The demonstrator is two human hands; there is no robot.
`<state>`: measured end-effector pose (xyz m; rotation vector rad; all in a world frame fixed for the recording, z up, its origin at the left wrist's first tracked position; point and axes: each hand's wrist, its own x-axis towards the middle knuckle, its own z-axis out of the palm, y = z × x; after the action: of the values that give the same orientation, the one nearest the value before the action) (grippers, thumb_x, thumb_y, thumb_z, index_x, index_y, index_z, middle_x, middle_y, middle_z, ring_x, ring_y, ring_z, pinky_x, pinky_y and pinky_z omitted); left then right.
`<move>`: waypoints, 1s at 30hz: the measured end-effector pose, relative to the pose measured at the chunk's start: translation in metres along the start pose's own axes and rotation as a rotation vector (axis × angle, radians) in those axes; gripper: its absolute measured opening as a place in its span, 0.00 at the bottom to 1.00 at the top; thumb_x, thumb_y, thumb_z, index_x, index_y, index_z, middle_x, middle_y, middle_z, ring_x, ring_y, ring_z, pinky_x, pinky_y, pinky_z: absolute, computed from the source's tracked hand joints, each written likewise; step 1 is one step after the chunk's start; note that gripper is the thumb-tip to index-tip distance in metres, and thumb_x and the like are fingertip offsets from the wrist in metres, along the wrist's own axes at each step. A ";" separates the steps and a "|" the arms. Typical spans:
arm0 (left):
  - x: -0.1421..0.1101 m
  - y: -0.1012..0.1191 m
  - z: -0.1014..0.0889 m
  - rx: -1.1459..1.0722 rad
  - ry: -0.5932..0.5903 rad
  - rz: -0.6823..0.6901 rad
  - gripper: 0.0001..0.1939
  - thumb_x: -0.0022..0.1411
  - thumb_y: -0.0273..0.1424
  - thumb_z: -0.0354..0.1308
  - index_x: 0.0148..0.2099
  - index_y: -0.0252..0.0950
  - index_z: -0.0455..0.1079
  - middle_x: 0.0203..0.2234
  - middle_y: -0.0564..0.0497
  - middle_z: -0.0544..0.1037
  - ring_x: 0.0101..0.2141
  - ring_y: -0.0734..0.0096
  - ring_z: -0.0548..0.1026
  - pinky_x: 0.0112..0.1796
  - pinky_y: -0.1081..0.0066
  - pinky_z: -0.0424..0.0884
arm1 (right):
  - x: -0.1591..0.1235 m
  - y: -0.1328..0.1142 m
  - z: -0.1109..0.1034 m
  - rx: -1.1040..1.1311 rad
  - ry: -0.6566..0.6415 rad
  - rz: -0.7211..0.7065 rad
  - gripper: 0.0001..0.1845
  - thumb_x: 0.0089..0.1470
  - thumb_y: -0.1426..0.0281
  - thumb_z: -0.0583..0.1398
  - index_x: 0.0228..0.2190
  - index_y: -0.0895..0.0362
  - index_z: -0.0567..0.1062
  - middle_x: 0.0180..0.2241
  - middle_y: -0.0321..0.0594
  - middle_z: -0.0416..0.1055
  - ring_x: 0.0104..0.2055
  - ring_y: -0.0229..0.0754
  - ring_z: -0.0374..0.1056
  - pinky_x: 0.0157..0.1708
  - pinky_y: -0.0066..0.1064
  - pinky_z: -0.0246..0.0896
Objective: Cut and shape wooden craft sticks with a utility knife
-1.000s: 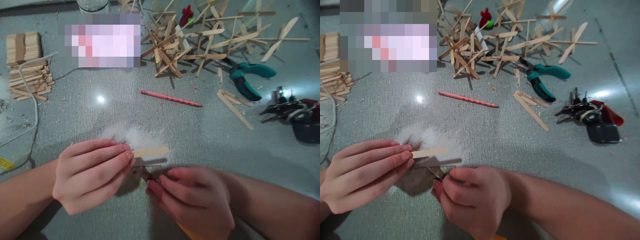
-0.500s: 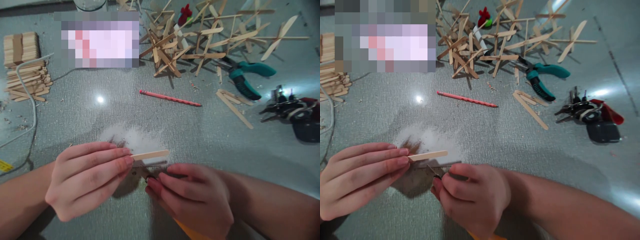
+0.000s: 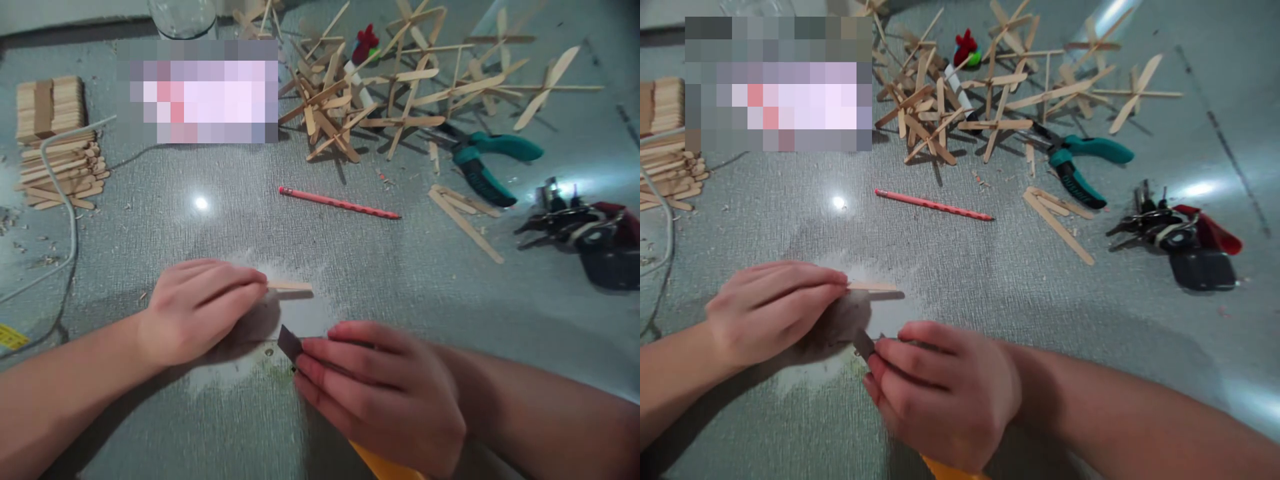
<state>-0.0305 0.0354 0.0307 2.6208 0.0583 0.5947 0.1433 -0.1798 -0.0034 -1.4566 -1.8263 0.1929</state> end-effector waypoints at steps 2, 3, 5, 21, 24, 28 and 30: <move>0.010 -0.004 0.006 0.104 0.009 0.020 0.09 0.69 0.20 0.58 0.41 0.38 0.77 0.36 0.54 0.86 0.32 0.74 0.82 0.34 0.72 0.77 | 0.009 0.000 -0.003 -0.036 0.109 -0.228 0.05 0.59 0.79 0.68 0.33 0.57 0.83 0.38 0.37 0.84 0.43 0.42 0.81 0.44 0.37 0.79; 0.012 -0.007 0.009 0.107 -0.001 0.009 0.10 0.69 0.19 0.59 0.41 0.38 0.77 0.36 0.54 0.86 0.32 0.72 0.83 0.34 0.70 0.77 | 0.013 0.003 -0.005 -0.018 0.097 -0.272 0.06 0.58 0.79 0.68 0.32 0.58 0.83 0.37 0.37 0.83 0.42 0.41 0.80 0.42 0.36 0.79; 0.012 -0.010 0.014 0.102 -0.021 -0.038 0.09 0.70 0.20 0.58 0.39 0.39 0.76 0.35 0.55 0.86 0.32 0.71 0.82 0.35 0.68 0.76 | 0.022 0.013 -0.009 0.057 0.103 -0.213 0.07 0.59 0.80 0.67 0.32 0.58 0.81 0.35 0.38 0.83 0.40 0.40 0.80 0.42 0.35 0.78; 0.011 -0.014 0.021 0.029 -0.118 -0.150 0.14 0.74 0.24 0.54 0.44 0.41 0.82 0.39 0.50 0.84 0.37 0.68 0.80 0.38 0.68 0.74 | 0.046 0.043 -0.023 0.210 0.059 0.146 0.08 0.61 0.75 0.65 0.40 0.51 0.81 0.37 0.39 0.83 0.35 0.38 0.81 0.36 0.27 0.79; 0.011 -0.013 0.022 0.040 -0.128 -0.159 0.14 0.74 0.26 0.54 0.44 0.42 0.81 0.38 0.51 0.83 0.36 0.68 0.80 0.36 0.68 0.74 | 0.050 0.047 -0.019 0.202 0.074 0.203 0.06 0.61 0.74 0.67 0.39 0.50 0.81 0.37 0.37 0.84 0.37 0.39 0.81 0.39 0.28 0.80; 0.011 -0.014 0.023 0.091 -0.133 -0.119 0.14 0.76 0.28 0.52 0.45 0.43 0.80 0.38 0.51 0.84 0.36 0.67 0.80 0.37 0.67 0.75 | 0.051 0.050 -0.016 0.236 0.037 0.215 0.06 0.63 0.72 0.67 0.40 0.50 0.82 0.39 0.37 0.85 0.39 0.39 0.82 0.40 0.28 0.80; 0.010 -0.014 0.023 0.117 -0.136 -0.092 0.14 0.76 0.28 0.52 0.46 0.42 0.80 0.38 0.50 0.84 0.36 0.67 0.80 0.37 0.67 0.74 | 0.050 0.051 -0.016 0.247 0.020 0.205 0.05 0.63 0.72 0.67 0.41 0.51 0.82 0.40 0.37 0.85 0.39 0.39 0.82 0.41 0.28 0.80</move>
<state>-0.0110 0.0403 0.0102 2.7478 0.1749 0.3907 0.1902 -0.1239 0.0031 -1.4611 -1.5729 0.4869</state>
